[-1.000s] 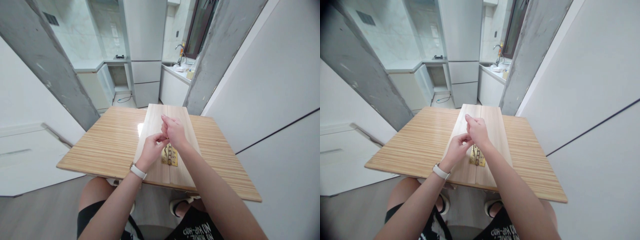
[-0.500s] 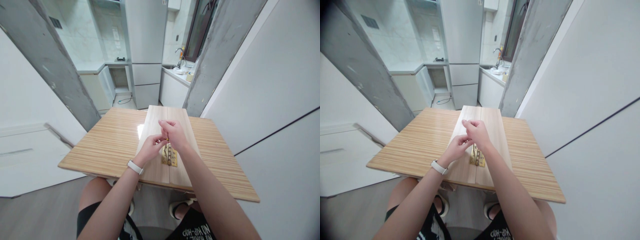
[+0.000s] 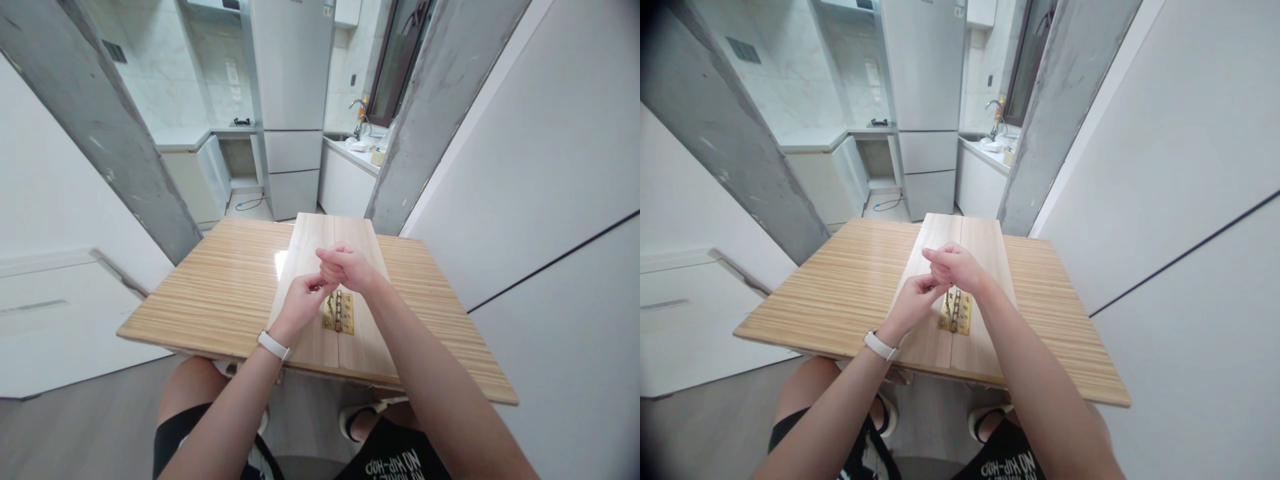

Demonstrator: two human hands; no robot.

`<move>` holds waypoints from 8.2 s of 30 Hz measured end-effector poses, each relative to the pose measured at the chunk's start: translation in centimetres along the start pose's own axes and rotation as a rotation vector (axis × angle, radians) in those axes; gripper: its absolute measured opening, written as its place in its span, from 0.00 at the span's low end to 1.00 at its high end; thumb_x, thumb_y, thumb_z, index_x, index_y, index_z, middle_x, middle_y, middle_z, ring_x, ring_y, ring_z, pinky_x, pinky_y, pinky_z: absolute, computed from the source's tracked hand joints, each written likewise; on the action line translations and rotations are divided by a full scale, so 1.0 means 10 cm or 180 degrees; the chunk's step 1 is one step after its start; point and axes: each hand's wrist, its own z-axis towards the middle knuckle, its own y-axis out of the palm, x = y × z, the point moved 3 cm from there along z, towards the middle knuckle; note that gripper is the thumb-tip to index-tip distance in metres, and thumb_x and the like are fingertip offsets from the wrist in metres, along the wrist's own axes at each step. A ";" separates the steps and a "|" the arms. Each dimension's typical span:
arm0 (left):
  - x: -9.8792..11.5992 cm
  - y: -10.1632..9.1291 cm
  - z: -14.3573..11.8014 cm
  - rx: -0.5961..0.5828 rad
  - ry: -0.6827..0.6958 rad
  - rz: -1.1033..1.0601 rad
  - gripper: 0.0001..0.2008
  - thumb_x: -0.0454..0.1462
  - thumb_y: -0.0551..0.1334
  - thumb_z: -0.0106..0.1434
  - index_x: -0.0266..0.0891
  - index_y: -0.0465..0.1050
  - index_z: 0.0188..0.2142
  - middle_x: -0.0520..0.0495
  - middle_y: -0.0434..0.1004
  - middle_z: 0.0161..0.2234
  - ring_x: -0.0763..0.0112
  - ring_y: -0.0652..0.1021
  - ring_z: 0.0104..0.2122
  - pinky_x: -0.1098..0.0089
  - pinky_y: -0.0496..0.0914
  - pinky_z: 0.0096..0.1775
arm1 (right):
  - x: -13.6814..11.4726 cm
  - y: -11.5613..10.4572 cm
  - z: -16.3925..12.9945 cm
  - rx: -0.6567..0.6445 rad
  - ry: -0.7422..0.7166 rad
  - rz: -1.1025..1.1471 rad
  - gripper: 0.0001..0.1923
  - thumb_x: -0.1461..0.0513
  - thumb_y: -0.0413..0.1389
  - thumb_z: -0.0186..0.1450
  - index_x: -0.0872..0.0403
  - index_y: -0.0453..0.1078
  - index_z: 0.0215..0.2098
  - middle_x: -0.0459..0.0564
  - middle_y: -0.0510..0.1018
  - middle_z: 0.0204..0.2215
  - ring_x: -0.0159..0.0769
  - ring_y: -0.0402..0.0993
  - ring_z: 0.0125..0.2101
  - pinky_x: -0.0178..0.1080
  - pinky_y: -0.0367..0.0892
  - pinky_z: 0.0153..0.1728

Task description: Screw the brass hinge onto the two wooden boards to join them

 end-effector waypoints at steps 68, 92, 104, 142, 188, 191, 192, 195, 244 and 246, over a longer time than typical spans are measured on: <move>0.02 -0.04 -0.01 -0.0153 0.0087 0.0338 0.14 0.43 0.65 0.69 0.34 0.81 0.34 0.49 0.80 0.30 0.69 0.73 0.32 0.70 0.64 0.35 | 0.06 0.16 0.05 0.0973 -0.0238 0.0210 0.34 0.47 0.66 0.63 0.50 0.53 0.12 0.37 0.52 0.09 0.22 0.46 0.11 0.35 0.38 0.15; -0.13 -0.18 0.30 -0.1425 -0.0037 -0.0029 0.17 0.47 0.69 0.67 0.32 0.84 0.35 0.46 0.82 0.30 0.69 0.74 0.30 0.70 0.67 0.35 | 0.18 0.25 -0.09 0.3051 -0.0909 -0.0802 0.34 0.44 0.56 0.71 0.50 0.55 0.14 0.41 0.57 0.12 0.28 0.52 0.16 0.39 0.48 0.19; 0.14 -0.06 -0.14 0.0324 0.0442 0.1231 0.05 0.36 0.67 0.68 0.39 0.82 0.36 0.46 0.84 0.35 0.66 0.79 0.35 0.68 0.68 0.39 | 0.15 0.22 -0.06 0.1945 -0.0582 -0.0543 0.36 0.40 0.57 0.69 0.51 0.58 0.12 0.42 0.59 0.09 0.28 0.55 0.13 0.37 0.51 0.18; 0.08 -0.11 0.09 -0.0554 0.0587 0.0703 0.11 0.41 0.63 0.72 0.39 0.83 0.41 0.44 0.84 0.41 0.61 0.80 0.43 0.65 0.72 0.49 | 0.17 0.13 0.01 0.2082 -0.0708 -0.0331 0.33 0.46 0.59 0.68 0.49 0.53 0.13 0.39 0.54 0.10 0.25 0.48 0.13 0.37 0.44 0.17; 0.08 -0.01 -0.01 -0.0128 0.0422 0.0745 0.11 0.40 0.63 0.72 0.37 0.81 0.37 0.47 0.81 0.35 0.65 0.77 0.38 0.68 0.69 0.43 | 0.05 0.15 0.01 0.1183 -0.0383 0.0401 0.34 0.45 0.66 0.62 0.50 0.53 0.11 0.37 0.52 0.08 0.23 0.45 0.11 0.35 0.40 0.14; 0.07 -0.04 0.03 -0.0255 0.0457 0.0685 0.11 0.40 0.63 0.72 0.36 0.81 0.36 0.48 0.82 0.34 0.65 0.78 0.38 0.69 0.69 0.42 | 0.06 0.17 0.02 0.1470 -0.0487 0.0418 0.35 0.44 0.65 0.62 0.50 0.53 0.11 0.36 0.51 0.09 0.23 0.45 0.11 0.35 0.40 0.14; 0.06 -0.06 0.05 -0.0300 0.0455 0.0670 0.11 0.39 0.63 0.72 0.36 0.81 0.36 0.48 0.82 0.34 0.66 0.78 0.37 0.70 0.69 0.42 | 0.07 0.17 0.02 0.1556 -0.0525 0.0384 0.35 0.44 0.65 0.63 0.50 0.54 0.12 0.36 0.51 0.09 0.23 0.45 0.11 0.35 0.40 0.14; 0.06 -0.09 0.08 -0.0430 0.0423 0.0637 0.10 0.39 0.64 0.71 0.36 0.82 0.37 0.49 0.83 0.35 0.66 0.78 0.37 0.71 0.68 0.40 | 0.11 0.17 0.00 0.1860 -0.0660 0.0155 0.35 0.43 0.63 0.64 0.50 0.55 0.12 0.38 0.52 0.09 0.24 0.47 0.11 0.35 0.42 0.14; 0.14 -0.02 -0.05 -0.0094 0.0594 0.0997 0.09 0.39 0.62 0.73 0.40 0.82 0.40 0.44 0.83 0.39 0.62 0.79 0.41 0.65 0.72 0.46 | 0.00 0.17 -0.02 0.1042 -0.0400 0.0139 0.35 0.46 0.65 0.64 0.50 0.51 0.12 0.36 0.50 0.09 0.23 0.44 0.12 0.35 0.38 0.16; 0.14 -0.03 -0.03 -0.0144 0.0597 0.1002 0.09 0.39 0.63 0.72 0.40 0.82 0.39 0.44 0.83 0.39 0.62 0.79 0.42 0.65 0.72 0.47 | 0.02 0.18 -0.01 0.1299 -0.0464 0.0137 0.35 0.45 0.65 0.63 0.49 0.51 0.12 0.36 0.50 0.09 0.23 0.45 0.12 0.36 0.38 0.15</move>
